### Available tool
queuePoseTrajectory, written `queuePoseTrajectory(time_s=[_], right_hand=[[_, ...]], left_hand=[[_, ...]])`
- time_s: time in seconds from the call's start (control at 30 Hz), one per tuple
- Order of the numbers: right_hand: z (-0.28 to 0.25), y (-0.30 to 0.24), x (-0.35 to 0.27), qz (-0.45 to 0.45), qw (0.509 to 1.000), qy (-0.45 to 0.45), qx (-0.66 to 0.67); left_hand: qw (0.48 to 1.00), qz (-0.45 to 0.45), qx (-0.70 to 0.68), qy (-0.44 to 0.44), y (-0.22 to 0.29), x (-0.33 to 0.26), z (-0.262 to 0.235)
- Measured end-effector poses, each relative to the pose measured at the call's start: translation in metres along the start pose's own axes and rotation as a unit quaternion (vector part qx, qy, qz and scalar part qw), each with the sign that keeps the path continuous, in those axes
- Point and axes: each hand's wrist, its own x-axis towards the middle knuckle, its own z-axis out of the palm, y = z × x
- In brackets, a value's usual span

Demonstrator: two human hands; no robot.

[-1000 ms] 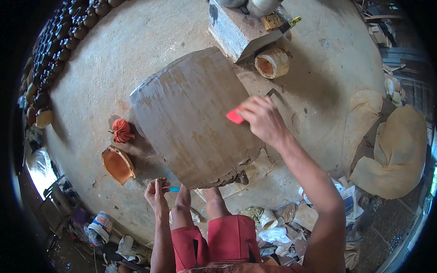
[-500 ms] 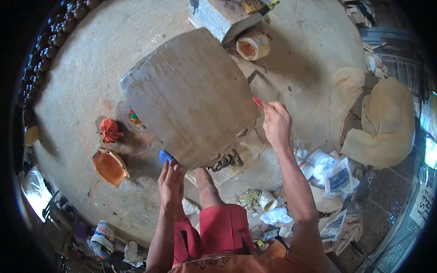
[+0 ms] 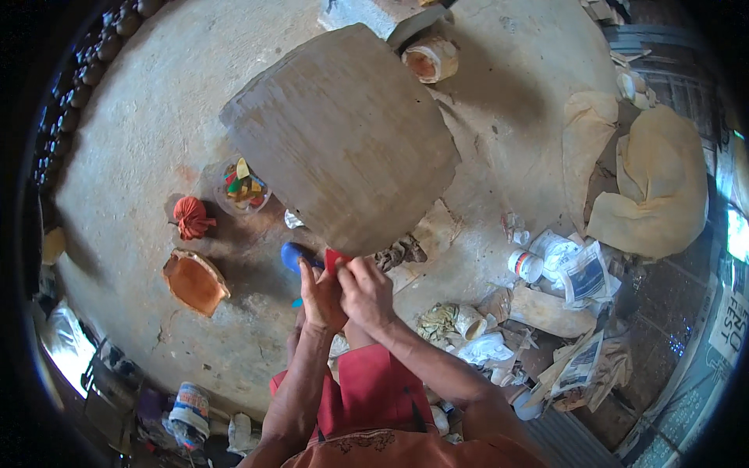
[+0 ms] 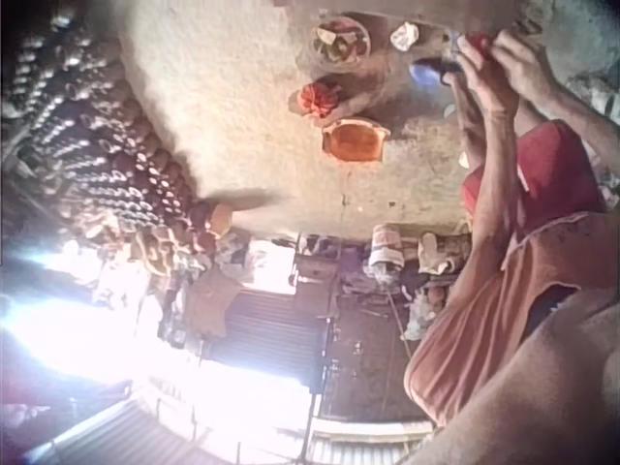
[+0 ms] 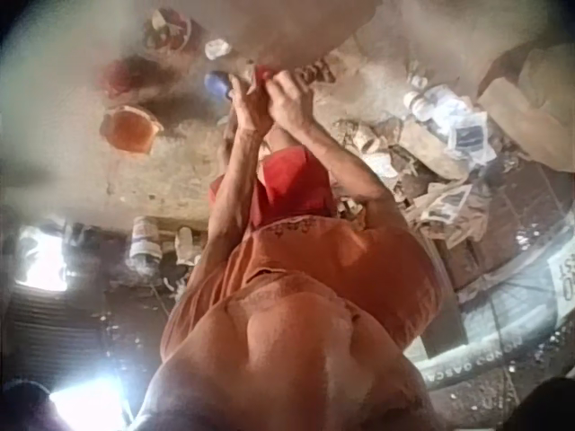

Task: The person separates two halves of a mold to reveal a clay pot, then uses a small red tool to scrape and smooth a large piece of clay, and finally presses the clay into the interior of a different mold by hand.

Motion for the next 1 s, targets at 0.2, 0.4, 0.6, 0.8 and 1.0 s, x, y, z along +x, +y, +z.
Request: queuePoseTrajectory(time_s=[0.2,0.4,0.6,0.8,1.0], right_hand=[[-0.042,0.058,0.062,0.167,0.972,0.152,-0.065],[-0.06,0.159,0.162,0.343,0.903,0.162,-0.202],[-0.007,0.114,0.301,0.326,0.917,0.166,-0.158],[0.04,0.052,0.405,0.093,0.985,0.092,-0.115],[0.063,-0.011,0.336,-0.341,0.929,-0.141,0.022]], left_hand=[[0.997,0.062,0.025,0.037,-0.002,-0.006,-0.018],[0.998,0.038,0.042,0.033,-0.009,-0.04,-0.063],[0.99,0.098,0.003,0.103,0.011,-0.081,-0.117],[0.981,0.148,-0.011,0.124,0.014,-0.091,-0.131],[0.978,0.174,-0.029,0.113,0.02,-0.09,-0.135]])
